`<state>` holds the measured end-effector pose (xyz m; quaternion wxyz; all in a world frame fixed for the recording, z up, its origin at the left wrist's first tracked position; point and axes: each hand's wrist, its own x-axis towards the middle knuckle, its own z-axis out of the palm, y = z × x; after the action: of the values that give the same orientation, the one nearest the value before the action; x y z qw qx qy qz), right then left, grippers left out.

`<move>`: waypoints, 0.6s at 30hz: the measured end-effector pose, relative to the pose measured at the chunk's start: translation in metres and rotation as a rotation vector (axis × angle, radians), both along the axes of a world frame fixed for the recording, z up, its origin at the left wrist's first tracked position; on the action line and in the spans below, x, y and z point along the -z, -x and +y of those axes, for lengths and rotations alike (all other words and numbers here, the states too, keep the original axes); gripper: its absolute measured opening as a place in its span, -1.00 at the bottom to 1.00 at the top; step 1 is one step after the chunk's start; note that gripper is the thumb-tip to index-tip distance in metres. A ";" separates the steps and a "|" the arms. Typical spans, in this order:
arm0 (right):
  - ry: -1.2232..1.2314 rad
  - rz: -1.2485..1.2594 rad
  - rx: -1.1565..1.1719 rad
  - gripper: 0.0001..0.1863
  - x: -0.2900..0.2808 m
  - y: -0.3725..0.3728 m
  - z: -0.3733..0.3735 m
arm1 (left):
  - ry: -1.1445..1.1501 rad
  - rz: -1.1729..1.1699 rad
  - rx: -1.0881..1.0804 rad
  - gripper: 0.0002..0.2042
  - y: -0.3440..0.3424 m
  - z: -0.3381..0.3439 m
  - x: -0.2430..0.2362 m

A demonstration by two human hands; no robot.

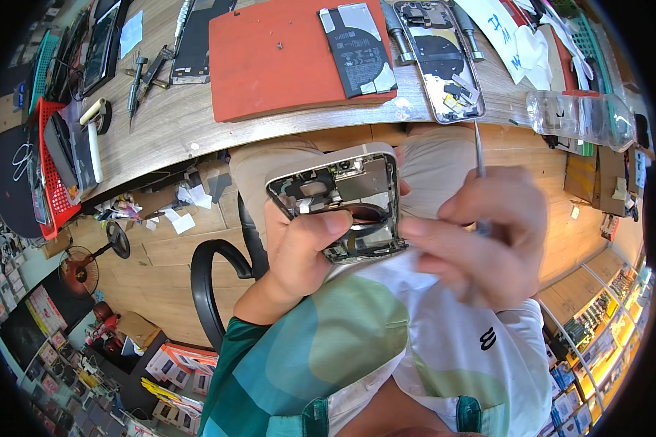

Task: The person uses tweezers and a metal spudger to carefully remove internal components from a disassembled smartphone. They lift and detach a circular wireless charging coil and set it aside on the workbench.

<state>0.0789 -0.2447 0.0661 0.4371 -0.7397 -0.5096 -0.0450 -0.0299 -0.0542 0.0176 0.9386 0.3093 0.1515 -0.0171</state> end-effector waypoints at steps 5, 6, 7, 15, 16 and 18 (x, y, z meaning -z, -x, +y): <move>0.050 -0.118 0.077 -0.52 0.013 0.015 0.020 | -0.337 0.194 -0.017 -0.20 -0.004 -0.006 -0.016; 0.065 -0.084 0.086 -0.55 0.011 0.017 0.022 | -0.371 0.194 -0.017 -0.21 -0.004 -0.005 -0.014; 0.074 -0.036 0.090 -0.57 0.009 0.018 0.024 | -0.367 0.167 -0.022 -0.26 -0.003 -0.005 -0.013; 0.049 0.262 0.085 -0.69 0.010 0.016 0.032 | -0.099 0.008 -0.061 -0.48 0.005 0.001 -0.007; 0.058 0.282 0.083 -0.69 0.010 0.016 0.032 | -0.056 -0.004 -0.062 -0.48 0.006 0.001 -0.006; 0.087 0.302 0.070 -0.70 0.007 0.014 0.031 | 0.015 -0.044 -0.057 -0.48 0.006 0.002 -0.003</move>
<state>0.0645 -0.2135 0.0595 0.4742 -0.7738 -0.4134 0.0737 -0.0359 -0.0521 0.0205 0.9441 0.2982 0.1394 0.0154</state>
